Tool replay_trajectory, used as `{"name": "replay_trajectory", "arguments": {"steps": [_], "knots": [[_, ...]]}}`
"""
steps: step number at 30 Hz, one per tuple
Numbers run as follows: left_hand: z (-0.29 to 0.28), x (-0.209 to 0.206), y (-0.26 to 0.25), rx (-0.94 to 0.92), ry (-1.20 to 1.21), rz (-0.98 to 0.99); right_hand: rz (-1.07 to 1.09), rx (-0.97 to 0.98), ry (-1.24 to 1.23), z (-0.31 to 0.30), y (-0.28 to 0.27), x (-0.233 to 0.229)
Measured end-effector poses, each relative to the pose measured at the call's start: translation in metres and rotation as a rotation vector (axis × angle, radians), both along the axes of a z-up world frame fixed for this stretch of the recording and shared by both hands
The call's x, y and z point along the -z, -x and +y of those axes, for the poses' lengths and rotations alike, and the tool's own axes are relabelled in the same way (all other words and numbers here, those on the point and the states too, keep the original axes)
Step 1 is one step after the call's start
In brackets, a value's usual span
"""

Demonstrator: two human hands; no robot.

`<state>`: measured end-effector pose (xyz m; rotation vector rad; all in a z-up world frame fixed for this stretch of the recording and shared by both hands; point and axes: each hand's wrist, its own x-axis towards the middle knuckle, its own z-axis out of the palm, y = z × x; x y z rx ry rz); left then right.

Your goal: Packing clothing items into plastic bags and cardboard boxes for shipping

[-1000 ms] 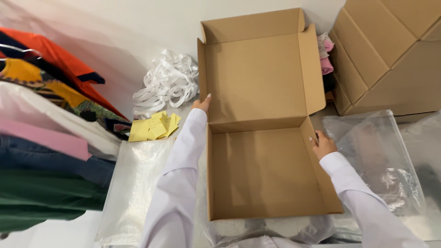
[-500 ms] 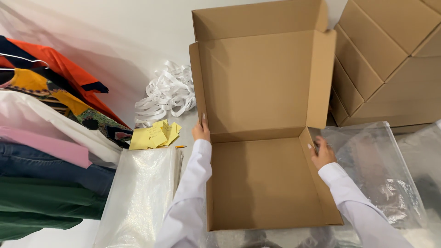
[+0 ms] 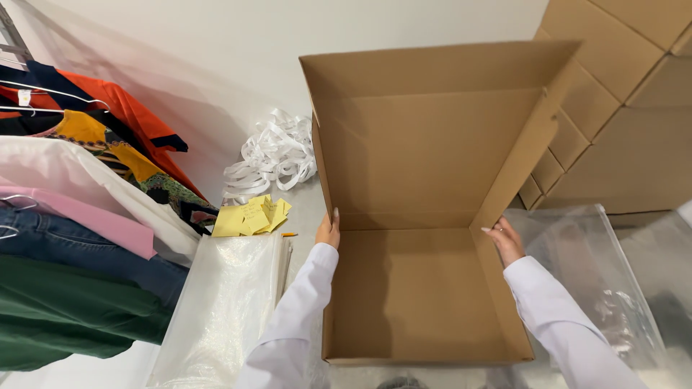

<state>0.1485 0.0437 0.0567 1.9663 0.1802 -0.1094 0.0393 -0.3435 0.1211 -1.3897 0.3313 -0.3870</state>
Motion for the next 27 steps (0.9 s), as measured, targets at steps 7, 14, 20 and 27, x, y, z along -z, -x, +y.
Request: {"name": "replay_trajectory", "arguments": {"steps": [7, 14, 20, 27], "knots": [[0.003, -0.107, 0.046, 0.061, 0.124, -0.024, -0.243, -0.178, -0.089, -0.110, -0.029, 0.043], [0.013, -0.206, 0.043, 0.158, 0.319, -0.560, -0.494, -0.263, 0.157, -0.071, -0.013, -0.120], [0.013, -0.233, 0.016, 0.266, 0.423, -0.807, -0.545, -0.200, 0.207, -0.055, -0.011, -0.188], [0.009, -0.243, 0.006, 0.199, 0.493, -0.887, -0.669, -0.233, 0.330, -0.076, -0.049, -0.188]]}}
